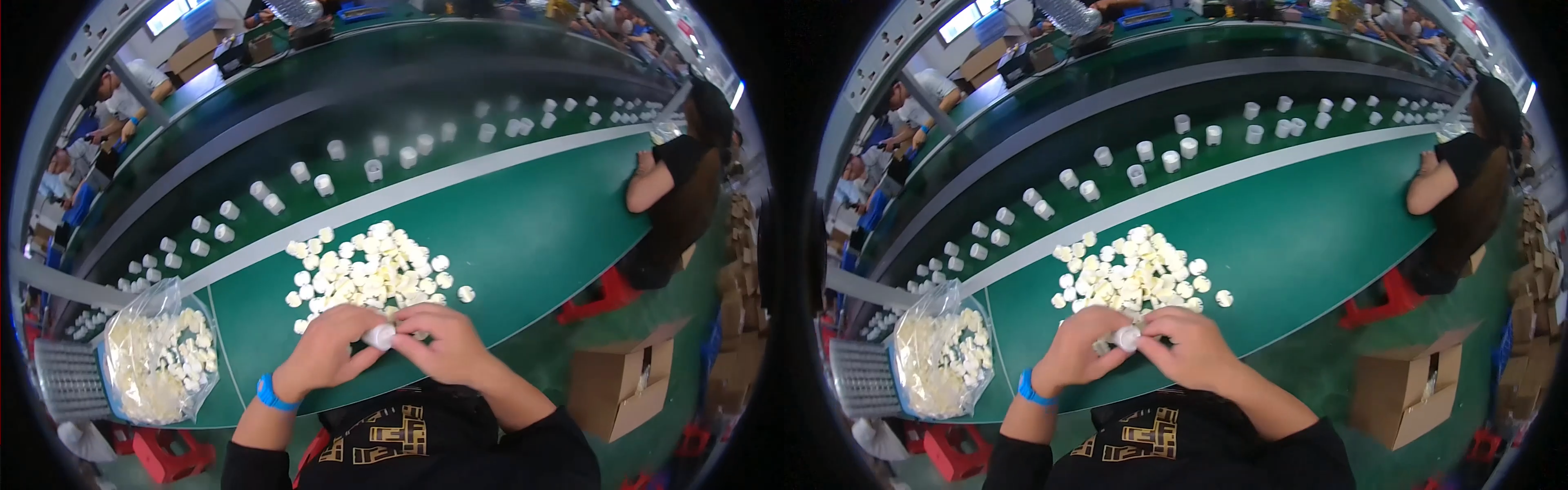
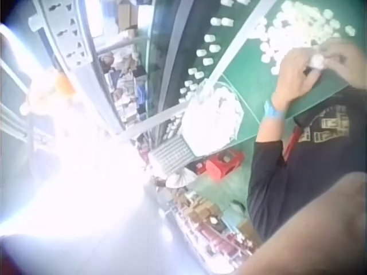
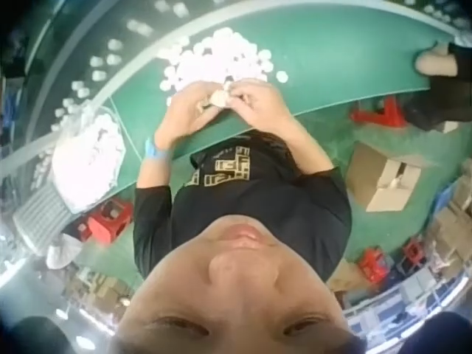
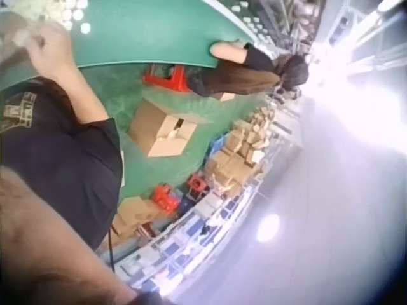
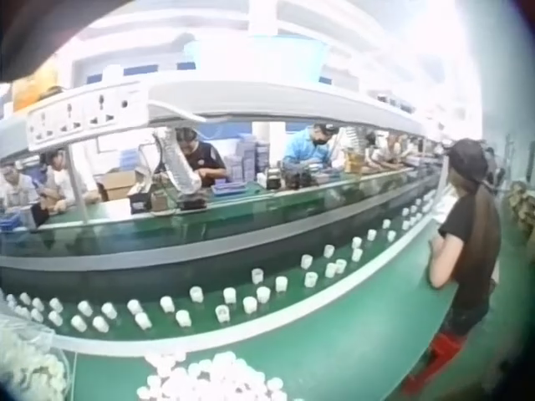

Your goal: The person assembles small white foam-like components into plastic containers by hand, placing them into the containers on a production line.

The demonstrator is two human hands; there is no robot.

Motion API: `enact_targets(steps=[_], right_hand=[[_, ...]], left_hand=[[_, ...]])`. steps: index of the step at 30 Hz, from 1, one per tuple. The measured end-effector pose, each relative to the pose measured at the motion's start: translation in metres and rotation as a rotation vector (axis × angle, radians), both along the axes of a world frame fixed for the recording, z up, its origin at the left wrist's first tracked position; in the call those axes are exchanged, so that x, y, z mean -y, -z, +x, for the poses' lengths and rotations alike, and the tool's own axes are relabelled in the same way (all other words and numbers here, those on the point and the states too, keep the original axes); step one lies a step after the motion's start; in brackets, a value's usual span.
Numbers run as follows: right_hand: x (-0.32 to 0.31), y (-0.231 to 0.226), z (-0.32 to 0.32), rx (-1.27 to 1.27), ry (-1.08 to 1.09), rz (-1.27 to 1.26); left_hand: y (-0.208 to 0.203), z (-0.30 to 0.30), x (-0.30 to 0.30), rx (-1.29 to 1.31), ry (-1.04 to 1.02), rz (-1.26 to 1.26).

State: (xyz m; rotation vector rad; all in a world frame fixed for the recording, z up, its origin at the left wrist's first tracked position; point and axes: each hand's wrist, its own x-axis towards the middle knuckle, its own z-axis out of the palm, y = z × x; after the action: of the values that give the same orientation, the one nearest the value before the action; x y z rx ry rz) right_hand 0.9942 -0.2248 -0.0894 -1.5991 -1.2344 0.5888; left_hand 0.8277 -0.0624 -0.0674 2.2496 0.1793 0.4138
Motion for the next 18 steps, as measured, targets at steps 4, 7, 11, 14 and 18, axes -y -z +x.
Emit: enact_targets(steps=[4,7,11,14,18], right_hand=[[0.027,0.029,0.046,0.309,0.28,0.059],[0.046,0.048,0.064,0.444,0.304,-0.053],[0.052,0.065,0.07,0.473,0.31,-0.096],[0.05,0.069,0.077,0.494,0.313,-0.08],[0.044,0.063,0.089,0.527,0.425,-0.112]], left_hand=[[0.01,0.028,-0.052,-0.049,-0.265,0.043],[0.025,0.062,-0.107,0.046,-0.423,0.293],[0.042,0.112,-0.16,-0.057,-0.441,0.518],[0.056,0.133,-0.183,-0.208,-0.387,0.607],[0.078,0.151,-0.189,-0.086,-0.34,0.749]])
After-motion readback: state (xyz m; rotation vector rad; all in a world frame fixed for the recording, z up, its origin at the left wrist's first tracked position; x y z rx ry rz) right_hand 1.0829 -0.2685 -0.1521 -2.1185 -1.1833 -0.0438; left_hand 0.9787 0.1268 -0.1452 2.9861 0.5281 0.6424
